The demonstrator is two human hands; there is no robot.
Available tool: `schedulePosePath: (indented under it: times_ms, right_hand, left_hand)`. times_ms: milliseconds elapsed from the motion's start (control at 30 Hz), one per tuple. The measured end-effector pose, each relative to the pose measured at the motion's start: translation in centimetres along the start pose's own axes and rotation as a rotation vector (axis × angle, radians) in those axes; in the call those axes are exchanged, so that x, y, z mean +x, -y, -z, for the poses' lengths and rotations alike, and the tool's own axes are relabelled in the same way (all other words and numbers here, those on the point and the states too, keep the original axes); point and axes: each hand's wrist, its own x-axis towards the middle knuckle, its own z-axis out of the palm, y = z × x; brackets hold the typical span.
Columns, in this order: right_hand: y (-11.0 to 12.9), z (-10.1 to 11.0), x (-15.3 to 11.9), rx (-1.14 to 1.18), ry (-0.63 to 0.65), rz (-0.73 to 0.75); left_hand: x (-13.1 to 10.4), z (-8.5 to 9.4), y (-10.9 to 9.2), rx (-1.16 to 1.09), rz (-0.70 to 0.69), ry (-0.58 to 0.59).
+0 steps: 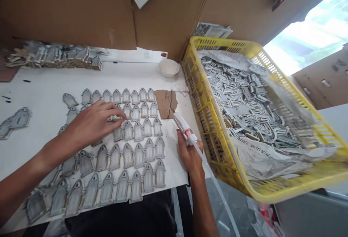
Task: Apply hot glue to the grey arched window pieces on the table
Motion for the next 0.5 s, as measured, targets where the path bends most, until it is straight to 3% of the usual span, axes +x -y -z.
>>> schedulePosePath:
  times_ms: [300,500]
  right_hand:
    - [4.0,1.3,2.2,0.031,0.124,0.104]
    - [5.2,-1.9,5.9,0.064,0.170,0.076]
  left_hand:
    - [-3.4,-0.2,2.1,-0.019,0.005,-0.048]
    - [-2.5,-1.1,0.4,-0.030,-0.047,0.040]
